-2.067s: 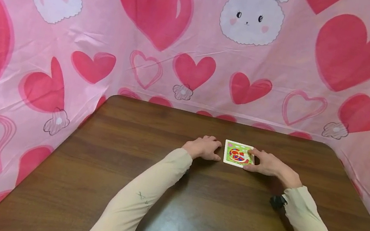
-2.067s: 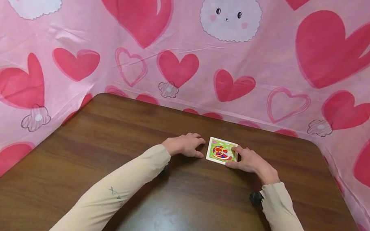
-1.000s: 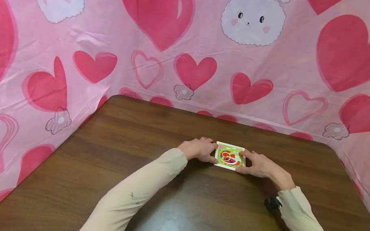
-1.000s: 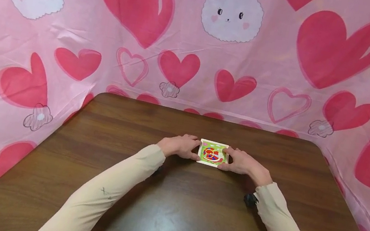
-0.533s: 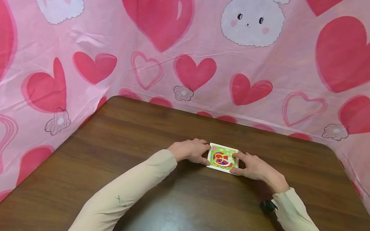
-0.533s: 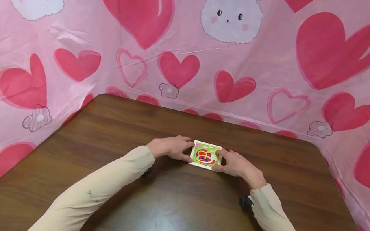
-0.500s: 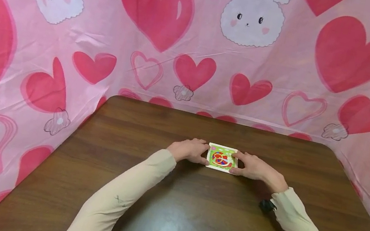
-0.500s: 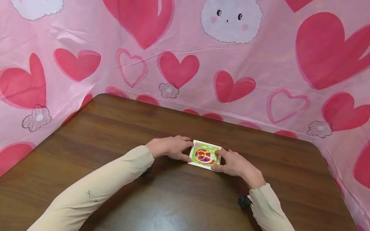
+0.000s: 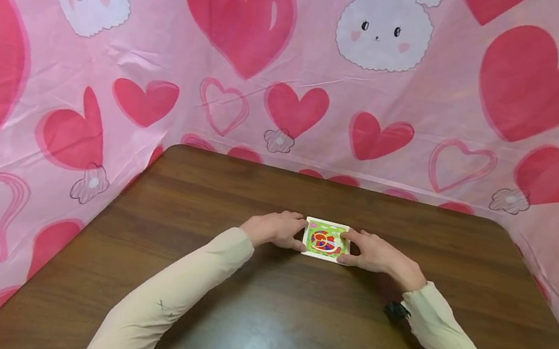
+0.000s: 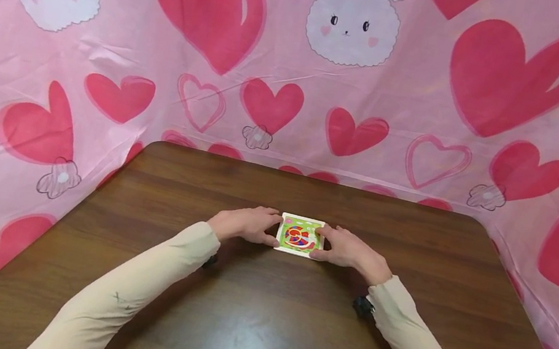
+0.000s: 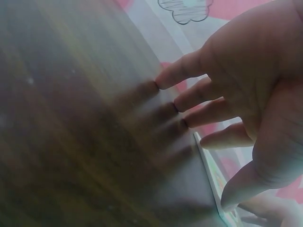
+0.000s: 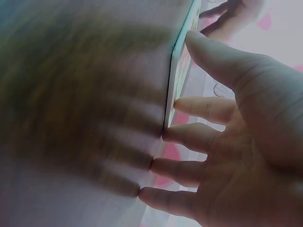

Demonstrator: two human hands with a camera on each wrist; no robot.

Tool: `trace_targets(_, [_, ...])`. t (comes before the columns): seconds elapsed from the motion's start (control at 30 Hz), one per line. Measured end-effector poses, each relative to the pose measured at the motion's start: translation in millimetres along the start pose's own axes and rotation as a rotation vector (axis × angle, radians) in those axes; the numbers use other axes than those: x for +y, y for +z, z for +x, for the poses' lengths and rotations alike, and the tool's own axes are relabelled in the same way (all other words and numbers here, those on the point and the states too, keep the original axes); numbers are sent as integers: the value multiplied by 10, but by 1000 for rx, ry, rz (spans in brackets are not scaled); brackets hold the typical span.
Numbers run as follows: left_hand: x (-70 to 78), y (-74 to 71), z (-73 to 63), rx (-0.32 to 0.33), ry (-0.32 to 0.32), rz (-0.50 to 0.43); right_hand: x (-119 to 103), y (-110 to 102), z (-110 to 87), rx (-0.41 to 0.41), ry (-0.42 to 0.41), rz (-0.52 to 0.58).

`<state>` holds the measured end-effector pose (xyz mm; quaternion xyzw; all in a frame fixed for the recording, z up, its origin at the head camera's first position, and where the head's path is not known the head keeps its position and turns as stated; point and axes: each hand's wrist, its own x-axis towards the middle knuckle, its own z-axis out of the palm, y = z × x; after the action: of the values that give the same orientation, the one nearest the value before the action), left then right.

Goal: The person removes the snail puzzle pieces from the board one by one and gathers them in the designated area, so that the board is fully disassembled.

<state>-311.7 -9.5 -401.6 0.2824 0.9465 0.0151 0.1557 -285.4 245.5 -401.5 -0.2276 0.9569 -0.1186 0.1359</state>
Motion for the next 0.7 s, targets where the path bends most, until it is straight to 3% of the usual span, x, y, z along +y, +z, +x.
trace_targets(0.3, [-34,-10,-80,-8,-18,-23,-54,14,38,0,-19,3])
trace_targets(0.5, [-33,-10,-97,0,-8,-26,1,-10,12,13,-69,-7])
trace_targets(0.7, [-38,7,-94,10,-12,-26,70,-14,2,9,-64,-2])
